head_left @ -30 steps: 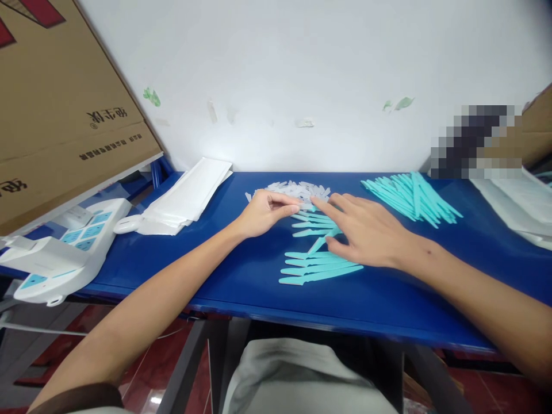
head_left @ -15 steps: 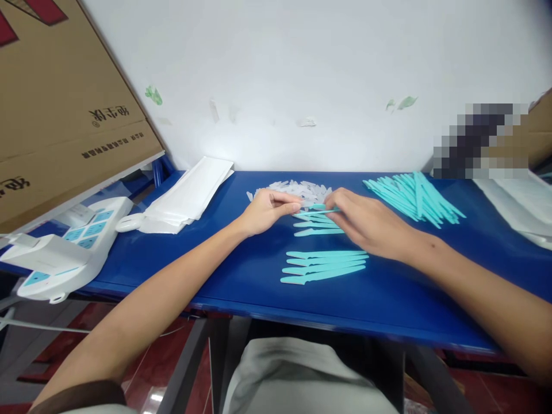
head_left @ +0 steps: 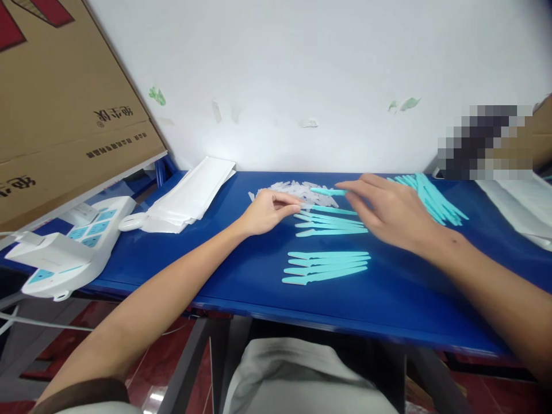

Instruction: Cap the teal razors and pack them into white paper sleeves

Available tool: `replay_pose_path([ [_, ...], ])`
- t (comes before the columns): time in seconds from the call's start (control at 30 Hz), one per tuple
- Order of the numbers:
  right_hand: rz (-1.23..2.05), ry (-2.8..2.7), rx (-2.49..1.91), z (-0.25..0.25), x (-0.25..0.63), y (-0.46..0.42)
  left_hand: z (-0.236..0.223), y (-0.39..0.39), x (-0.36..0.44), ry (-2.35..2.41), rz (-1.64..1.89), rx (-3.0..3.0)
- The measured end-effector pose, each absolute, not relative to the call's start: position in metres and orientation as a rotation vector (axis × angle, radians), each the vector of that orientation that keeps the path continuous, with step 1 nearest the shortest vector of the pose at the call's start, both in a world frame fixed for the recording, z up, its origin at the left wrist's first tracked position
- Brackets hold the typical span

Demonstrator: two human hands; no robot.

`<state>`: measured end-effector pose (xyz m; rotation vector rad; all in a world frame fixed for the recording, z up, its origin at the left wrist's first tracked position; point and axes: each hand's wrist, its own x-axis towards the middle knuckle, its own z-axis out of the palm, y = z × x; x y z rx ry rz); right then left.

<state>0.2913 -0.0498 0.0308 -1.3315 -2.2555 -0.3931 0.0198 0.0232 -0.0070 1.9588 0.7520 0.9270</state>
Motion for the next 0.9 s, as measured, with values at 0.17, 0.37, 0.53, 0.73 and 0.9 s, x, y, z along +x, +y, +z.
replay_pose_path([
  [0.17,-0.448,-2.379,-1.334,0.0278,0.2944,-0.0475,-0.0067,0.0219,0.0199,0.751,0.927,2.016],
  [0.37,-0.473,-2.464,-1.327,0.0244,0.2924,-0.0461,-0.0089,0.022,0.0213,0.73,0.948,1.984],
  [0.53,-0.49,-2.438,-1.318,0.0235,0.2924,-0.046,-0.008,0.0213,0.0215,0.745,0.94,1.993],
  [0.73,-0.56,-2.381,-1.304,0.0256,0.2924,-0.0479,-0.0088,0.0216,0.0217,0.752,0.941,2.006],
  [0.9,-0.534,-2.41,-1.321,0.0253,0.2913,-0.048,-0.0088,0.0213,0.0224,0.763,0.949,1.995],
])
